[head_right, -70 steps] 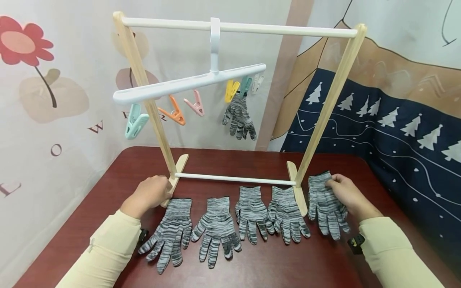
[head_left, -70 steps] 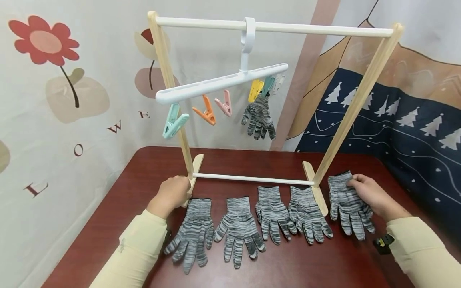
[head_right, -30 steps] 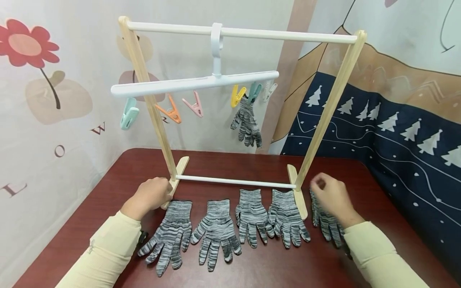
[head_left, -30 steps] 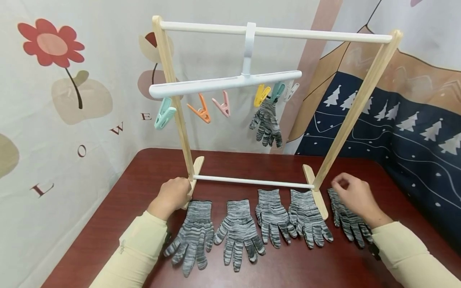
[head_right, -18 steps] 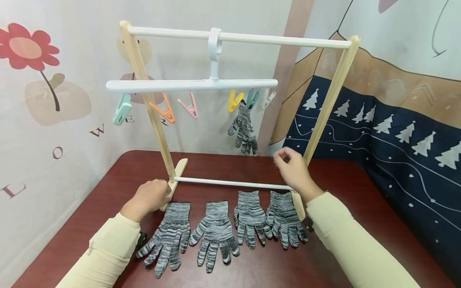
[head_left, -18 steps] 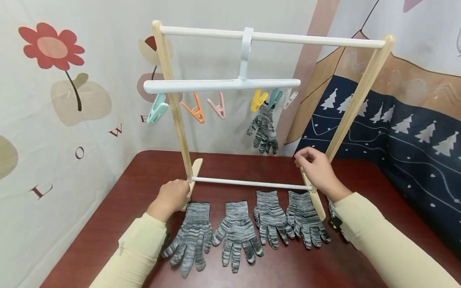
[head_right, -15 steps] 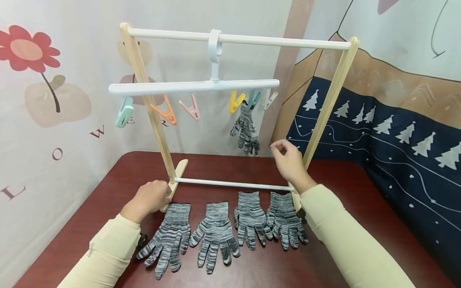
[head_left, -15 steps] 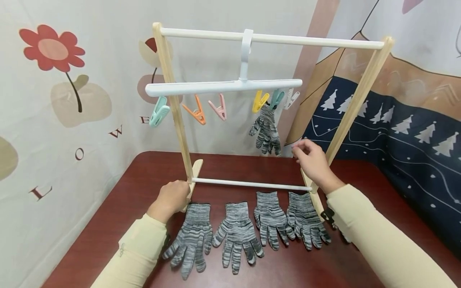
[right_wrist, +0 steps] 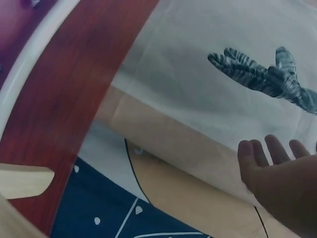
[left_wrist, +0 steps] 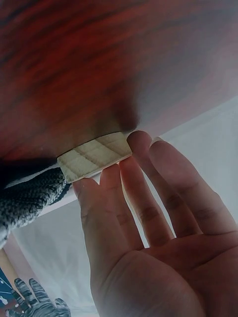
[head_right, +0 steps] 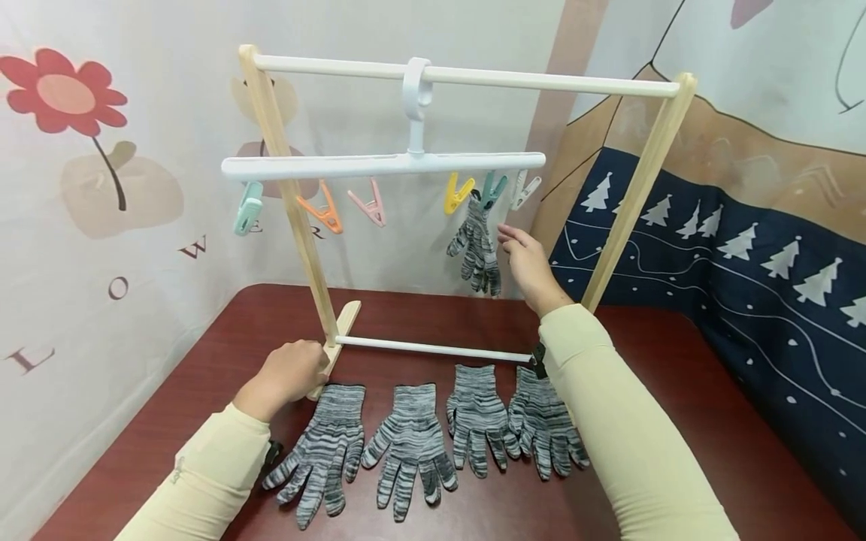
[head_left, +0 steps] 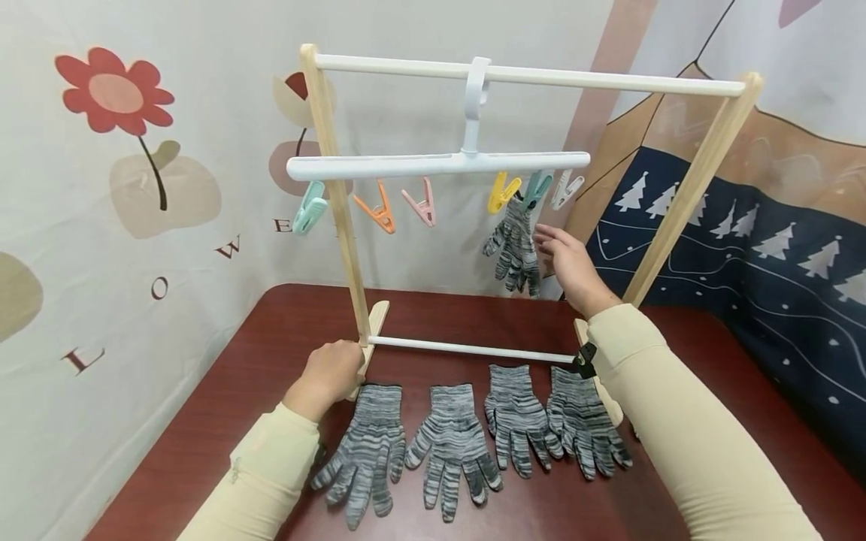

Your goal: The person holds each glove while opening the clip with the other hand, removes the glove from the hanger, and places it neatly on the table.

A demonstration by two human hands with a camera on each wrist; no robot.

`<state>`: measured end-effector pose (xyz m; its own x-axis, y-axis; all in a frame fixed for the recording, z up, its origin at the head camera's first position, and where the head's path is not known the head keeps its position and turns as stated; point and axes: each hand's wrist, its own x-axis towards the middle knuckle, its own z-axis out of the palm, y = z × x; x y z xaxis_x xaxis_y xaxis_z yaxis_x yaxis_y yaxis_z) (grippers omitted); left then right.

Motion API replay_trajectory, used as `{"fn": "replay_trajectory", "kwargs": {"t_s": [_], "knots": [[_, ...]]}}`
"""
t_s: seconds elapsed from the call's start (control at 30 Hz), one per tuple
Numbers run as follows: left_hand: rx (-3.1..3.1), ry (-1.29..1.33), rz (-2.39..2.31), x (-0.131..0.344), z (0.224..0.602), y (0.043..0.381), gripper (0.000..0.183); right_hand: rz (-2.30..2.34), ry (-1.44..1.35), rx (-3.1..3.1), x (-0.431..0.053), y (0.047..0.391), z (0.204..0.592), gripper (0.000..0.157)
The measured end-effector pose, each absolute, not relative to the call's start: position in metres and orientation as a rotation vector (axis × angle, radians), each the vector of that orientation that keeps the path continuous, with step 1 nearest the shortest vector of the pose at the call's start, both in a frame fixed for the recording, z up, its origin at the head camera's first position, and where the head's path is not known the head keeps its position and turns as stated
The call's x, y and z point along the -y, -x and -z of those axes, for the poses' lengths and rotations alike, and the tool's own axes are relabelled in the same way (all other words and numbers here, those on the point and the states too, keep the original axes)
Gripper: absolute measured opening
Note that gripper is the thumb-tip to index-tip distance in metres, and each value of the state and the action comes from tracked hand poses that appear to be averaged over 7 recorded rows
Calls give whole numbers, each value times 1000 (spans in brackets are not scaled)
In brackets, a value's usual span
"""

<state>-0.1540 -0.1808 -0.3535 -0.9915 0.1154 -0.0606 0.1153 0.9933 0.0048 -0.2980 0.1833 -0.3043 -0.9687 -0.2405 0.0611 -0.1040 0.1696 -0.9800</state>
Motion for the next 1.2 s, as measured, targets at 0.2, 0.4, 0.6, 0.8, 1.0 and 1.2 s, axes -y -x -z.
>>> {"fn": "replay_trajectory", "kwargs": {"t_s": [0.2,0.4,0.6,0.8,1.0,1.2], "knots": [[-3085,-167,3,181,355,154,19,2046,308,-2133,-167,299,302,55],[-3088,-165,2,178,357,154,17,2184,306,-2034,-159,290,307,58],[-3073,-157,0,175,356,153,15,2193,266,-2159,-154,277,305,67],[-3069,-131,8,179,354,152,16,2207,270,-2385,-144,261,305,29],[-3066,-123,8,180,354,152,16,2197,343,-2545,-140,236,313,29],[-3071,-136,-2,179,355,152,17,2264,430,-2549,-142,211,321,37]]}}
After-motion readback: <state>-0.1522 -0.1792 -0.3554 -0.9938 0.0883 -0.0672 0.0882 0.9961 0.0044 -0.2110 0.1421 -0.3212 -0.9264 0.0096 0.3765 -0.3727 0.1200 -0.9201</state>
